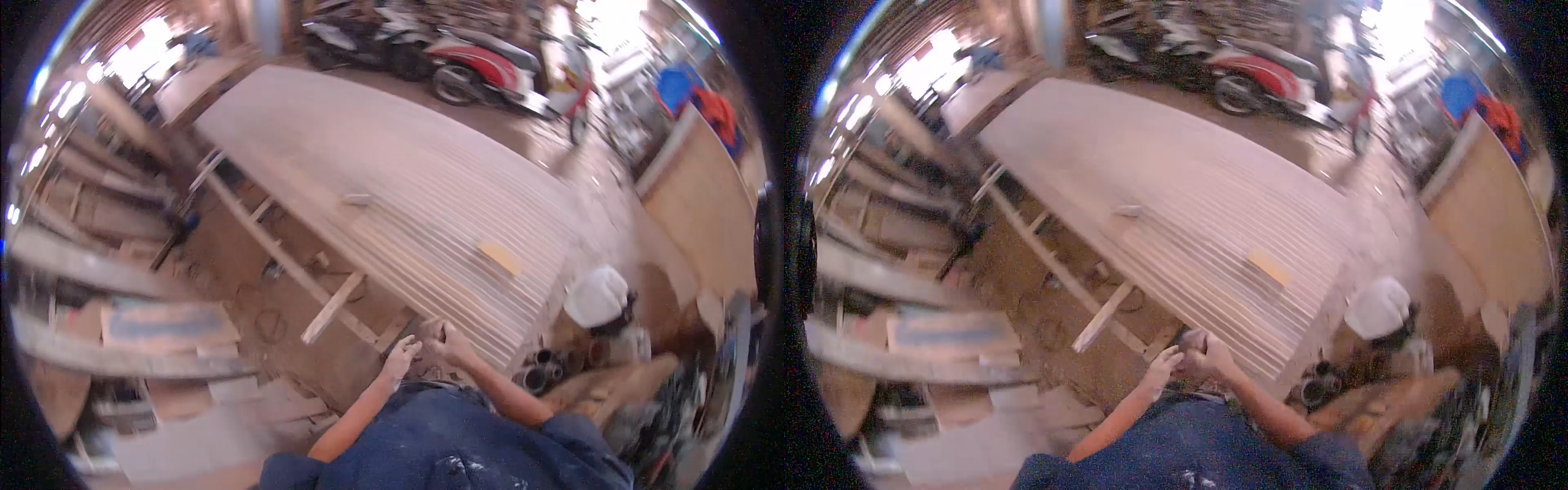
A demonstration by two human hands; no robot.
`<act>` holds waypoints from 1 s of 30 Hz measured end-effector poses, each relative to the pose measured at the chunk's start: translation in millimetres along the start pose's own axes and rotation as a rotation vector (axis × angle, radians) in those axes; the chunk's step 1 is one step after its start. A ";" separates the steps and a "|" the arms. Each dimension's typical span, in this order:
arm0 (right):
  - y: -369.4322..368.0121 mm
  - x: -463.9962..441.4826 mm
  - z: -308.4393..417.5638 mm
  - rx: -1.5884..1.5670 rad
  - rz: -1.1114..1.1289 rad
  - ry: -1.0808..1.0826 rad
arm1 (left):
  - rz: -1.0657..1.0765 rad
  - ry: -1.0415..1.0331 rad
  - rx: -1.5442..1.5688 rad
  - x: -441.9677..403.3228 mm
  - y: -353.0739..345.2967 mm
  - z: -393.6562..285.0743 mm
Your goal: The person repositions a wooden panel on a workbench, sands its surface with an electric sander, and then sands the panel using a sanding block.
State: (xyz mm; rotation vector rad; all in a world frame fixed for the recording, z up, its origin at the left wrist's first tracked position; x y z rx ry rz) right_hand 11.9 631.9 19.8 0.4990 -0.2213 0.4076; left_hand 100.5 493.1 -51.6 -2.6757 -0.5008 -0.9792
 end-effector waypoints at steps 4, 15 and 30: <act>61.9 -55.7 -23.6 -0.190 -0.195 -0.150 | 0.119 0.175 -0.075 6.5 4.3 -14.7; 84.4 27.6 -158.1 0.701 -0.889 -0.390 | 0.023 0.200 0.058 -47.6 98.2 -30.7; 95.2 60.4 -225.3 -0.349 -0.708 -0.877 | -0.023 0.212 0.101 -81.9 88.9 -51.0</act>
Point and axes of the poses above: each hand's wrist, its own x-axis away from the middle knuckle, its own y-axis out of the back of the hand, z = x × y, the point moved 7 cm from there along -x, towards the middle knuckle, and after that the axes turned 9 degrees about -z, right-handed, at the moved point
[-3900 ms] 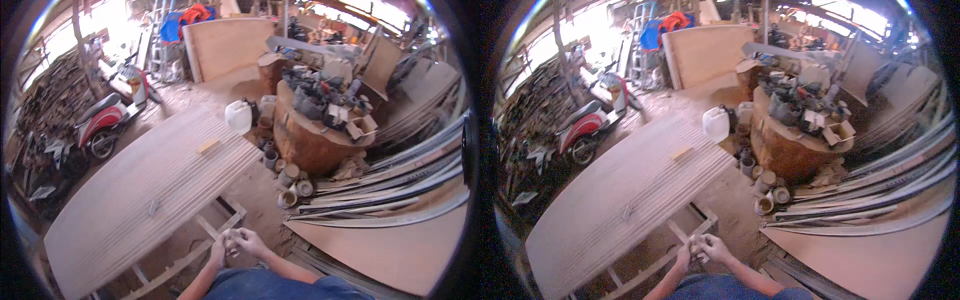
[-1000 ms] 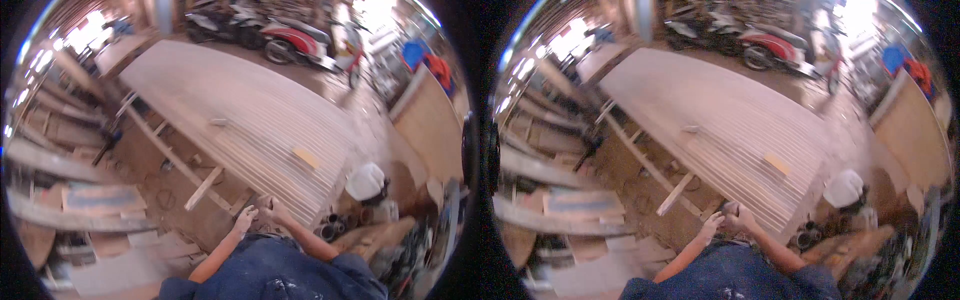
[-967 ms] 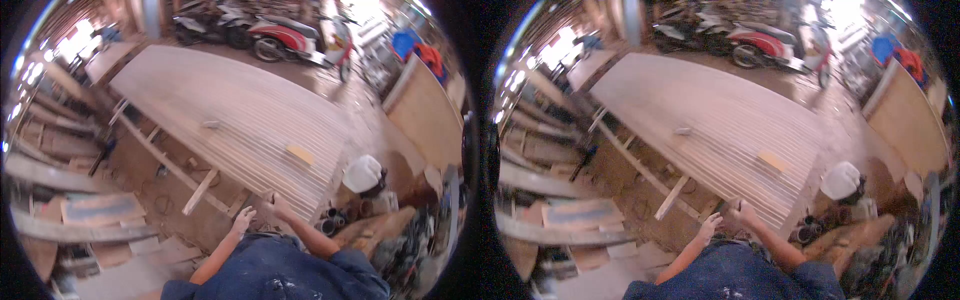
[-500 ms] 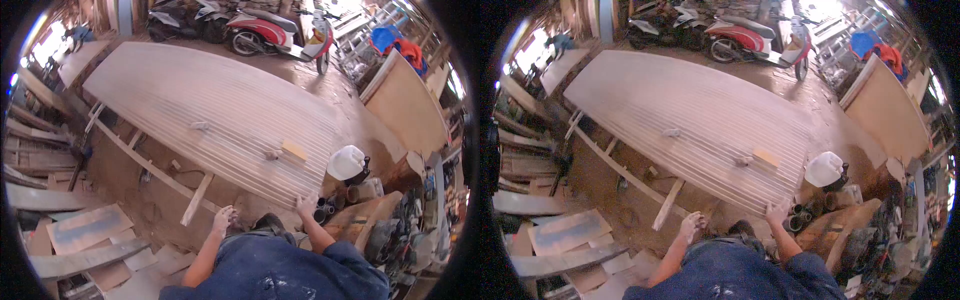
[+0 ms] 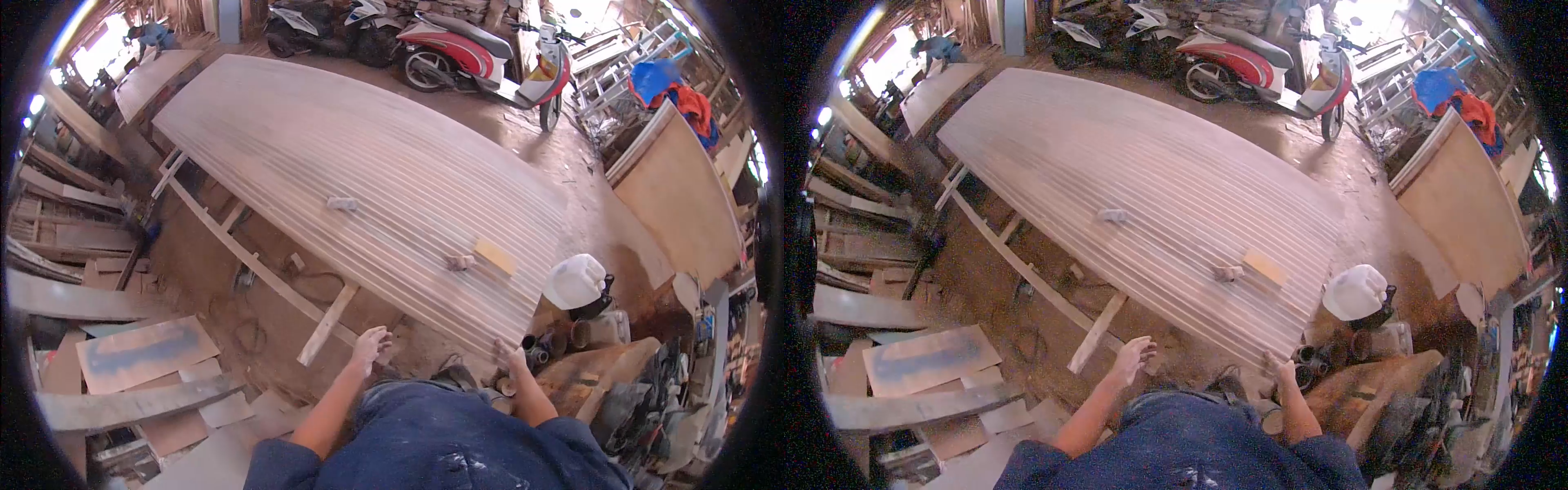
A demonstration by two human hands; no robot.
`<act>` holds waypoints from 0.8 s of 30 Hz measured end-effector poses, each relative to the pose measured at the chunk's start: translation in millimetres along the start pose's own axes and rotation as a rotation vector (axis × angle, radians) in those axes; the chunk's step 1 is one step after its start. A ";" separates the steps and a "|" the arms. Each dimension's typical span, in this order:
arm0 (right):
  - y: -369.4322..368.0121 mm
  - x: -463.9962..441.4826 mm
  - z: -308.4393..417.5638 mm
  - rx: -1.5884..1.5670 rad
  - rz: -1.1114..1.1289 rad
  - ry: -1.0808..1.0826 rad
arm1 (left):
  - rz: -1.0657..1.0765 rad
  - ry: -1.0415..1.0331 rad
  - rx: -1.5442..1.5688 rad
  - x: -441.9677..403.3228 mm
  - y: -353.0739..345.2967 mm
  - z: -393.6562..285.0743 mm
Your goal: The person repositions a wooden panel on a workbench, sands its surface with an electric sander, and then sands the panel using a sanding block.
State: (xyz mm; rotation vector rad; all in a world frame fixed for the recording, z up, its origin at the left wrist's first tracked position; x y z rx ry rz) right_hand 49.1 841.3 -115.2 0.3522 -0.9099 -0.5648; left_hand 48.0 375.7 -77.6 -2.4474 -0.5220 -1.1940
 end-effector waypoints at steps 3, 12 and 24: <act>2.5 41.0 34.0 -0.027 0.137 0.025 | 0.004 -0.002 0.023 5.6 -37.1 15.0; -1.2 -22.6 -11.0 -0.083 0.282 0.162 | -0.034 0.055 0.036 55.0 -99.7 93.0; -178.4 89.4 -39.7 0.431 -0.016 0.929 | -0.353 0.028 0.406 51.1 218.9 91.5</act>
Point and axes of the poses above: each hand's wrist, its own x-axis away from the middle knuckle, its own y-axis out of the back of the hand, z = x × y, the point moved 7 cm from there along -x, towards the middle knuckle, and after that the axes turned 9 degrees about -z, right-handed, at the moved point
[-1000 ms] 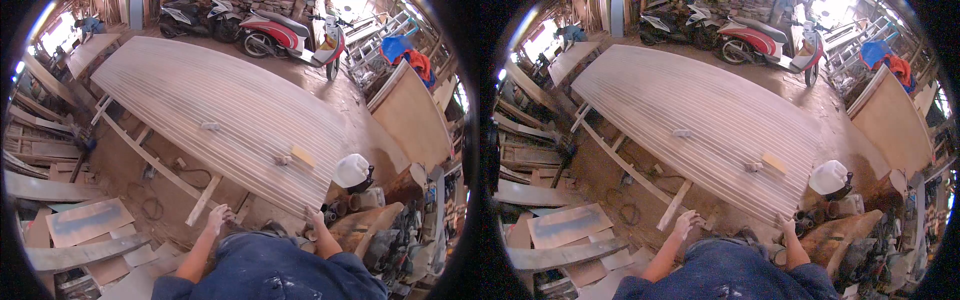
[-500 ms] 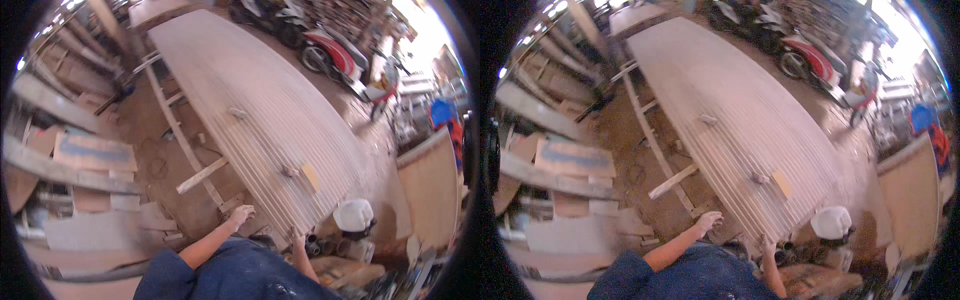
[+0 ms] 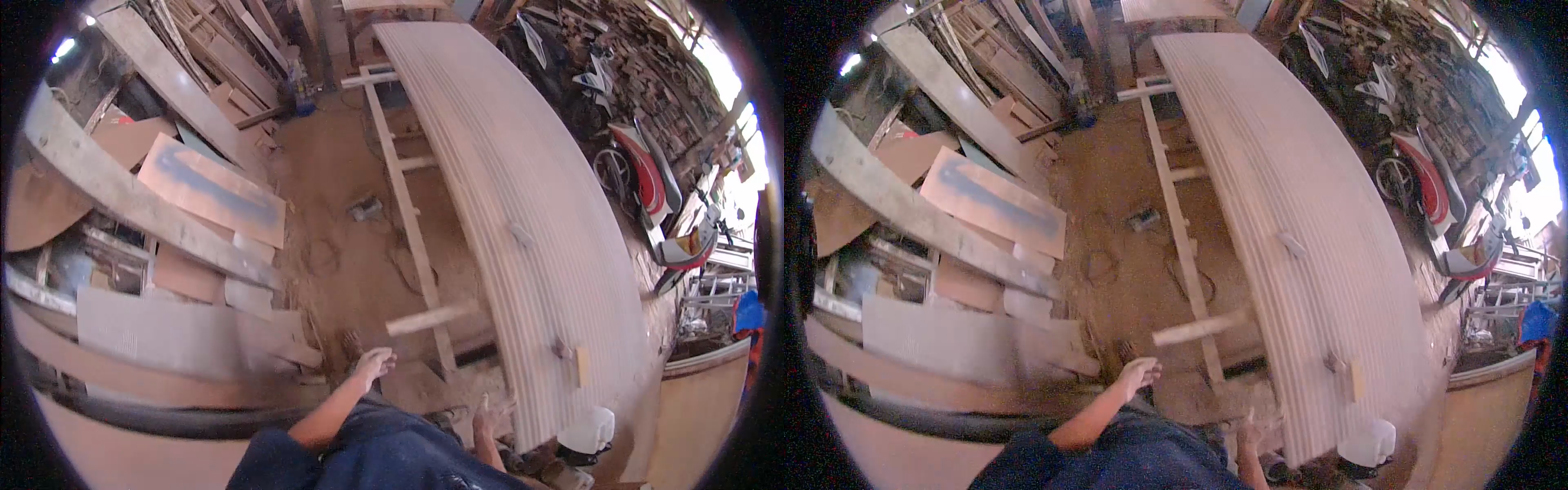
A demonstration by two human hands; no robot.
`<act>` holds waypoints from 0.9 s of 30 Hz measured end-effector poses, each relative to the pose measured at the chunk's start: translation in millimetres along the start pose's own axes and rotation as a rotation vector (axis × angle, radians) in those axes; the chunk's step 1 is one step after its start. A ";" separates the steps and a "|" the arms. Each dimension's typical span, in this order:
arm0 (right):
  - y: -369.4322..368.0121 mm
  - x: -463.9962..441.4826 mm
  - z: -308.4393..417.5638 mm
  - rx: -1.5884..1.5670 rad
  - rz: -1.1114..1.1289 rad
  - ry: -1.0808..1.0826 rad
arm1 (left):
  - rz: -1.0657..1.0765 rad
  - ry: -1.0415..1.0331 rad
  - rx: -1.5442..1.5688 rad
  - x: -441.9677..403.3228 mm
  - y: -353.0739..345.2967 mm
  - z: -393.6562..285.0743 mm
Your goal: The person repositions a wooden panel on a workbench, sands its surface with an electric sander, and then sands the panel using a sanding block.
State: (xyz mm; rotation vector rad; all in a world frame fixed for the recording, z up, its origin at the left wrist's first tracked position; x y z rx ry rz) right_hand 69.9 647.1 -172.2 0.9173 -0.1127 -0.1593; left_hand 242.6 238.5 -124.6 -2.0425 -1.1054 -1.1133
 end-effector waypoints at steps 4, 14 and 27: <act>-87.6 35.3 233.8 -0.356 0.340 0.212 | -0.142 0.007 0.046 -40.3 100.5 -56.0; -232.3 83.2 258.2 -0.769 0.514 -0.852 | -0.039 -0.088 -0.051 -95.2 126.6 -252.1; -269.0 82.5 159.6 0.035 0.360 -0.414 | 0.388 0.013 -0.148 -239.0 -28.7 -462.3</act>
Point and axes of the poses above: each hand's wrist, its own x-axis away from the middle knuckle, its own y-axis out of the back of the hand, z = x × y, the point moved 7 cm from there along -x, towards the middle knuckle, and after that the axes turned 9 degrees about -z, right-handed, at the moved point
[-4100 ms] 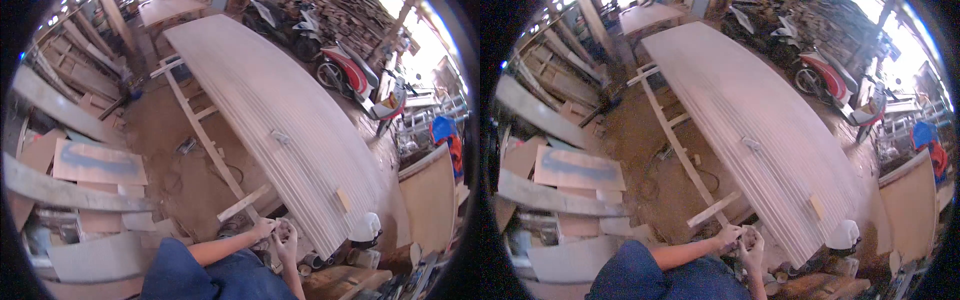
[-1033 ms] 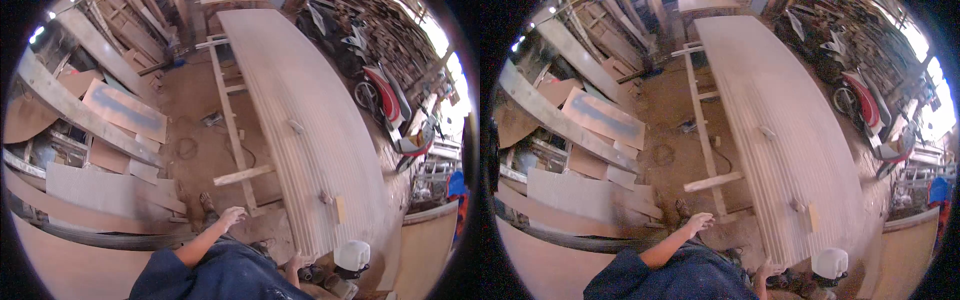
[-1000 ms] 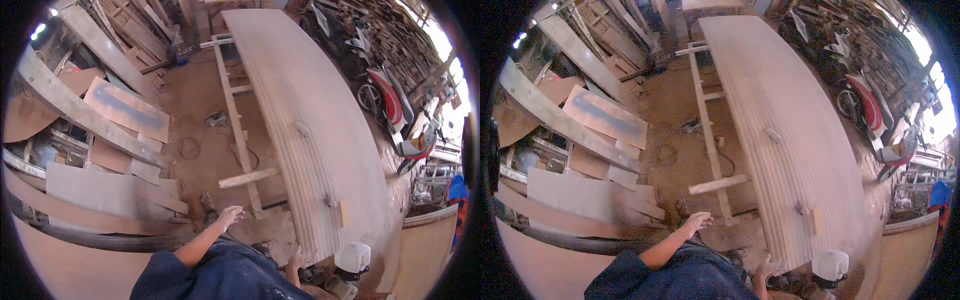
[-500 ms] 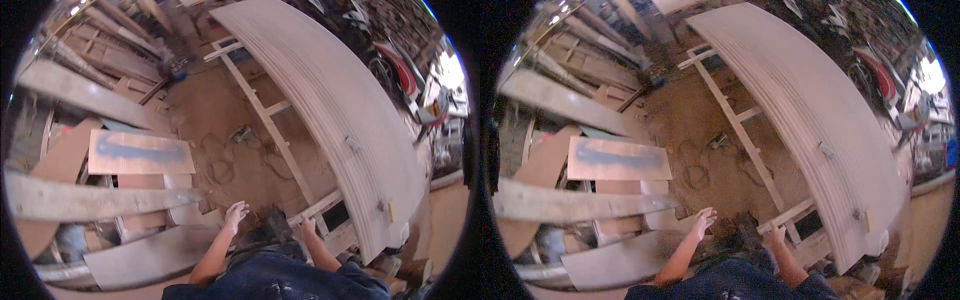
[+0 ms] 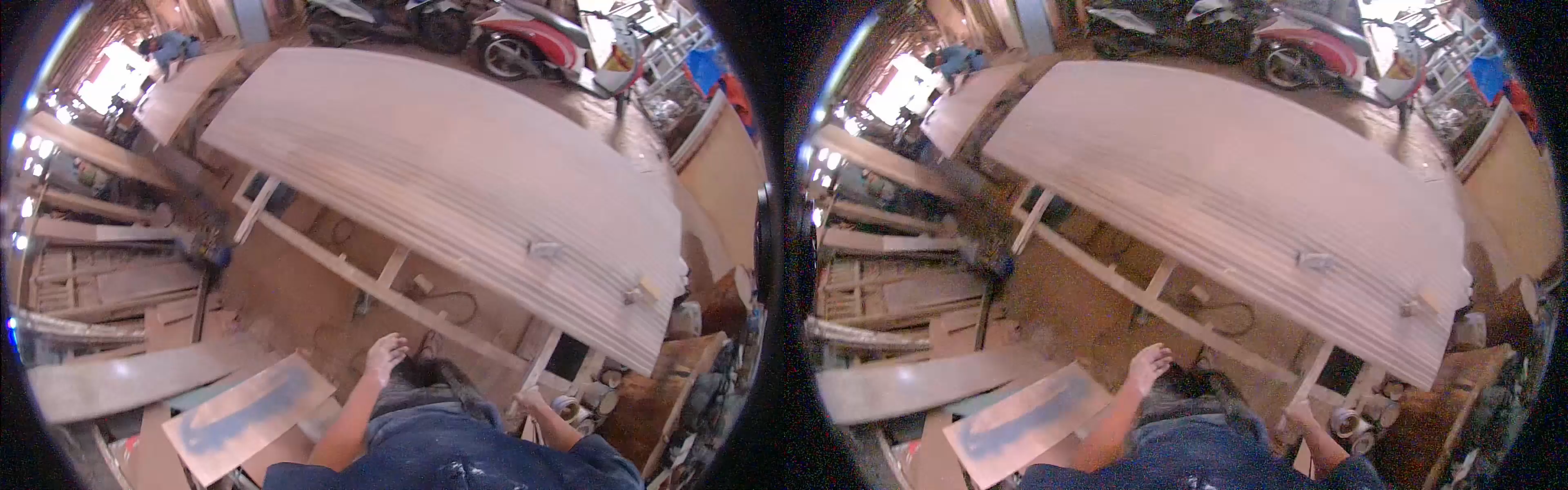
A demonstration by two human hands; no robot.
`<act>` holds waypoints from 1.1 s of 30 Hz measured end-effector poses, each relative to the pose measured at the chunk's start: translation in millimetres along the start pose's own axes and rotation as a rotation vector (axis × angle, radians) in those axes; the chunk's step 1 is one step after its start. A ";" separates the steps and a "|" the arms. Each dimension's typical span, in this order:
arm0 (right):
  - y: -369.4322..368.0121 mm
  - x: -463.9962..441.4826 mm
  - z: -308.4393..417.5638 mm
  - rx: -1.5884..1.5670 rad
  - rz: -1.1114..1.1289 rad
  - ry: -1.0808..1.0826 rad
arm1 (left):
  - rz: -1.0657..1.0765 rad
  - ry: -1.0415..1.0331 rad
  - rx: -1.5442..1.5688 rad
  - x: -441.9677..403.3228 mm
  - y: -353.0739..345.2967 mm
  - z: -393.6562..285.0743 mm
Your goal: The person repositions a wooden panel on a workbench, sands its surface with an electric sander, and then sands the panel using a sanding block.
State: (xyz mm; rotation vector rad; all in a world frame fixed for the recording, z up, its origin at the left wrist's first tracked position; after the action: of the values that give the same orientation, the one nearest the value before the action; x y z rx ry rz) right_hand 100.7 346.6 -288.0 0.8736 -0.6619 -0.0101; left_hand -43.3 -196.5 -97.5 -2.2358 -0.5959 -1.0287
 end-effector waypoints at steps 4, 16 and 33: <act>92.3 10.9 164.9 0.479 0.265 0.221 | -0.069 0.114 -0.019 -74.0 -32.4 -53.6; 204.3 -217.7 435.5 0.653 -0.240 0.354 | -0.330 0.050 -0.026 -244.9 -113.8 -189.4; 334.5 -558.3 745.3 0.644 -0.180 0.470 | -0.366 0.105 0.088 -264.1 -101.1 -193.0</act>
State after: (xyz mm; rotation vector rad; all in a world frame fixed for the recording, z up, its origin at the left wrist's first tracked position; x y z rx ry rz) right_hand -835.0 190.1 -6.8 1.4942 -0.1300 0.2523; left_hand -363.2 -293.3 -171.7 -2.0241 -1.0091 -1.2621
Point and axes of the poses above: each hand's wrist, its own x-axis away from the middle knuckle, its own y-axis out of the back of the hand, z = x × y, the point moved 7 cm from there along -x, towards the middle knuckle, and after that the axes turned 9 degrees about -z, right-handed, at the moved point
